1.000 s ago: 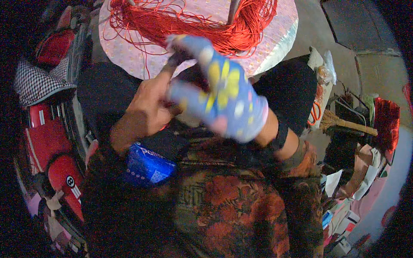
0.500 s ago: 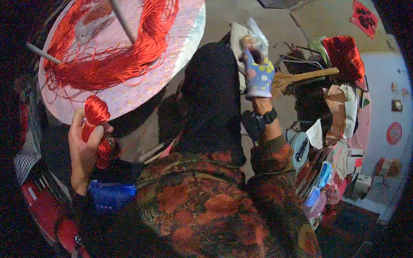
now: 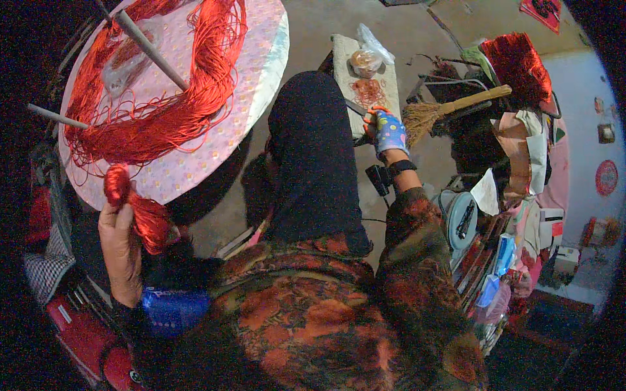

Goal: The person winds red thread around a blue package held in their lap, then uses scissors to cut the thread.

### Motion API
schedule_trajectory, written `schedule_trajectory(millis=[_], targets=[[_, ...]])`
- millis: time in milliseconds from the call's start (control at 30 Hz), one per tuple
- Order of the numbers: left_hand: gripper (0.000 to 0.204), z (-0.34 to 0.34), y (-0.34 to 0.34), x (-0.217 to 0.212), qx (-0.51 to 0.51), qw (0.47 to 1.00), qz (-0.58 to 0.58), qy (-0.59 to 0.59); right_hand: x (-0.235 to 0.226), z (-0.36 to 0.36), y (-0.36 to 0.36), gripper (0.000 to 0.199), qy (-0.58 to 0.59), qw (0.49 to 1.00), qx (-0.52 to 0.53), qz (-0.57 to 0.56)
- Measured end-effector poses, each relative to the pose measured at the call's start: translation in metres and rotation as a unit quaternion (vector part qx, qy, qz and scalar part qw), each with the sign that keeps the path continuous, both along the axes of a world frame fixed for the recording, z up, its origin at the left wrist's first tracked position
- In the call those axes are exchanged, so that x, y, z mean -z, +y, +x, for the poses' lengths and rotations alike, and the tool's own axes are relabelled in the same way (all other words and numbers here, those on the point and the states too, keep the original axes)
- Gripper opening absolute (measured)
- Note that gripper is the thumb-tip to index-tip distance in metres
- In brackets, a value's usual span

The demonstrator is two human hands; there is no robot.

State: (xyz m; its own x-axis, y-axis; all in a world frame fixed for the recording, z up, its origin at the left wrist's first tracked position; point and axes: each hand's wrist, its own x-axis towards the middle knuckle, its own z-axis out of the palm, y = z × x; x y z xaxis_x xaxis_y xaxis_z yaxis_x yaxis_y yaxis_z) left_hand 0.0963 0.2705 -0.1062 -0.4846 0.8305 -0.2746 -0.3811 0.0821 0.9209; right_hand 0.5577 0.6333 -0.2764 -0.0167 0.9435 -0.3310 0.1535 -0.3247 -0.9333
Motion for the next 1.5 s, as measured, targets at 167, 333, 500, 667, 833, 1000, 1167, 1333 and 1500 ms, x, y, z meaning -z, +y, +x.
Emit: schedule_trajectory(millis=[167,333,500,667,833,1000,1167,1333,1500], targets=[[0.042,-0.005,-0.003,-0.003,-0.047,0.981,0.11,-0.152,-0.044,-0.011,-0.015,0.017,-0.605,0.67,-0.284,0.325],[0.038,-0.009,-0.008,-0.009,-0.068,0.963,0.129,-0.227,-0.042,0.006,-0.018,0.029,-0.477,0.835,-0.124,0.243],[0.036,-0.002,-0.031,-0.012,-0.046,0.957,0.158,-0.239,-0.065,0.011,0.002,0.019,-0.481,0.792,-0.107,0.361],[0.041,-0.006,-0.024,-0.019,-0.047,0.943,0.208,-0.254,-0.158,-0.072,-0.03,0.039,-0.254,0.926,-0.175,0.217],[0.038,-0.02,-0.032,-0.023,-0.048,0.924,0.302,-0.231,-0.181,-0.174,-0.116,0.042,0.151,0.855,-0.484,0.107],[0.032,-0.019,-0.033,-0.035,-0.073,0.92,0.308,-0.232,-0.14,-0.243,-0.164,0.045,0.11,0.625,-0.739,0.227],[0.038,-0.043,-0.055,-0.015,-0.015,0.905,0.351,-0.242,-0.104,-0.292,-0.188,0.059,0.246,0.521,-0.803,-0.152],[0.039,-0.05,-0.068,-0.014,-0.032,0.895,0.367,-0.253,-0.112,-0.339,-0.203,0.043,0.243,0.477,-0.843,-0.047],[0.039,-0.04,-0.074,-0.016,-0.117,0.89,0.366,-0.247,-0.102,-0.367,-0.22,0.039,0.277,0.501,-0.815,0.086]])
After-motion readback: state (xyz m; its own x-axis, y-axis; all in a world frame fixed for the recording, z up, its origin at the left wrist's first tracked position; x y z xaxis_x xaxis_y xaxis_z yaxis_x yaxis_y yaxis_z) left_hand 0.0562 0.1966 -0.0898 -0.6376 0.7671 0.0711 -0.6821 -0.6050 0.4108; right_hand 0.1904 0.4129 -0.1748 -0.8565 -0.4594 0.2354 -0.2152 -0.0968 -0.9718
